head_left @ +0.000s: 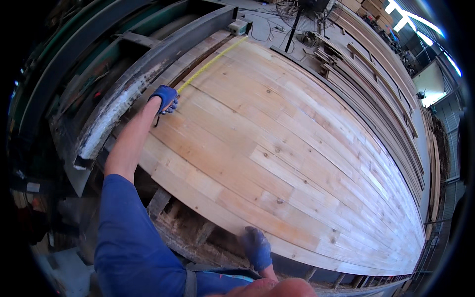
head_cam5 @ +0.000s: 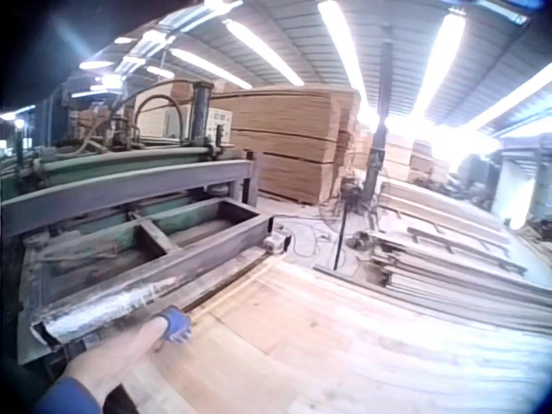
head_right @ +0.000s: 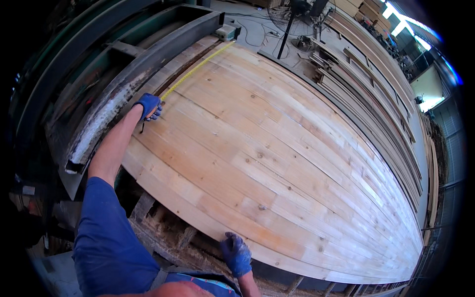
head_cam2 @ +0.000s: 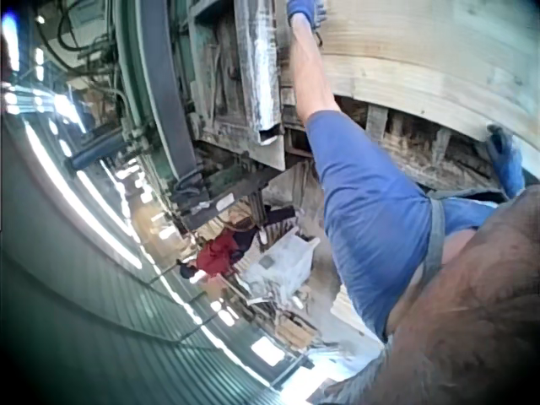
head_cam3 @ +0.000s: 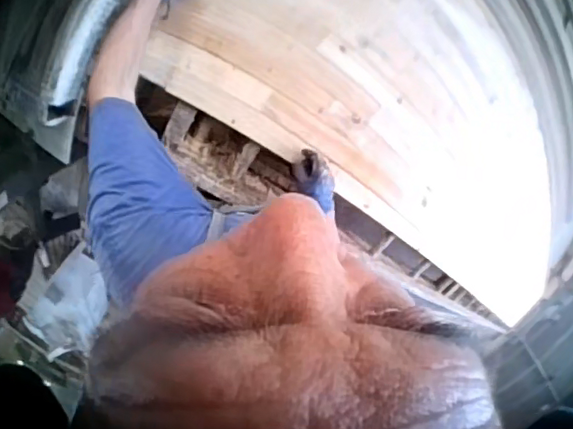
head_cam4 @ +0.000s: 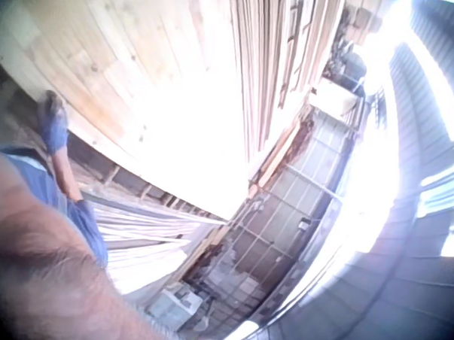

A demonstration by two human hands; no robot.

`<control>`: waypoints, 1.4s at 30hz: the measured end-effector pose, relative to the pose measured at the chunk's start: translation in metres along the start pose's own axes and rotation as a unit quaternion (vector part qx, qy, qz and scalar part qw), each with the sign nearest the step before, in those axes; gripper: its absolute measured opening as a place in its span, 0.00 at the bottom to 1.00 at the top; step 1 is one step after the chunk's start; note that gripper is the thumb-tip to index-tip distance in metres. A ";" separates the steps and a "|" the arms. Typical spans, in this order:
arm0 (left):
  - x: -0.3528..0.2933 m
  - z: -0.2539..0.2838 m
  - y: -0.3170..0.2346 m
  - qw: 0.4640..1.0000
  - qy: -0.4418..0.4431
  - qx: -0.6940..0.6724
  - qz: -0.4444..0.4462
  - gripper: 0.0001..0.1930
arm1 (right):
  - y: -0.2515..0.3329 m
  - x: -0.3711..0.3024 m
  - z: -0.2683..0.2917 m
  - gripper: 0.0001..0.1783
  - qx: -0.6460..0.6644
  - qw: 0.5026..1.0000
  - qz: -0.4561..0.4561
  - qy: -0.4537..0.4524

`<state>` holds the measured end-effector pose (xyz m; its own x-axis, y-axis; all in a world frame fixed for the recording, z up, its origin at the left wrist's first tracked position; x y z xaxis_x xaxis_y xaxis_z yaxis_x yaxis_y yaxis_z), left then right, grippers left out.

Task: The person arranges long wooden planks on a workbench, applies a white substance to the edges using a brush, and joins the planks together to form a panel. They use a tape measure to check dimensions and continue adding planks to the assembly.

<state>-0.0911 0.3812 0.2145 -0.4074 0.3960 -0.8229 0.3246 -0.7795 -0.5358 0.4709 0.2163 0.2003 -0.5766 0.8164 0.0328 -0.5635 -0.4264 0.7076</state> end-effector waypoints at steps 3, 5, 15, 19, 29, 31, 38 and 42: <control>0.036 0.002 -0.025 0.994 -0.061 0.090 0.024 0.13 | 0.011 0.006 0.006 0.16 -0.003 0.999 -0.042 0.028; 0.074 0.016 -0.039 0.999 -0.010 0.035 0.033 0.13 | 0.004 0.008 0.002 0.16 -0.009 0.999 -0.034 0.028; 0.091 0.014 -0.057 0.987 -0.111 0.113 -0.014 0.14 | -0.006 0.012 -0.006 0.12 -0.035 0.997 -0.068 -0.009; 0.058 0.005 -0.053 0.991 -0.059 0.116 0.016 0.14 | -0.009 0.012 -0.007 0.10 -0.042 0.998 -0.053 -0.003; -0.050 0.117 0.212 0.876 -0.293 0.283 -0.258 0.15 | -0.010 0.000 -0.026 0.07 0.053 0.993 -0.103 -0.036; -0.073 0.139 0.278 0.866 -0.325 0.264 -0.273 0.14 | -0.015 -0.002 -0.026 0.07 0.107 0.985 -0.130 -0.022; -0.113 0.112 0.304 0.837 -0.415 0.283 -0.216 0.13 | -0.015 0.002 -0.022 0.07 0.085 0.992 -0.088 0.002; -0.100 0.107 0.297 0.838 -0.404 0.302 -0.209 0.14 | 0.012 0.007 -0.019 0.07 0.105 0.989 -0.102 -0.009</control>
<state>-0.0450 0.0582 0.1579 -0.9019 0.4279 -0.0599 -0.3823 -0.8549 -0.3508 0.4489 0.2093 0.1960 -0.4512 0.8850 -0.1151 -0.5304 -0.1622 0.8321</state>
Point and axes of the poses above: each hand's wrist, its own x-axis towards the middle knuckle, its own z-axis out of the back of the hand, y = z × x, the point moved 1 cm from there along x, towards the middle knuckle, and after that the axes turned 9 degrees about z, right-handed, at the moved point
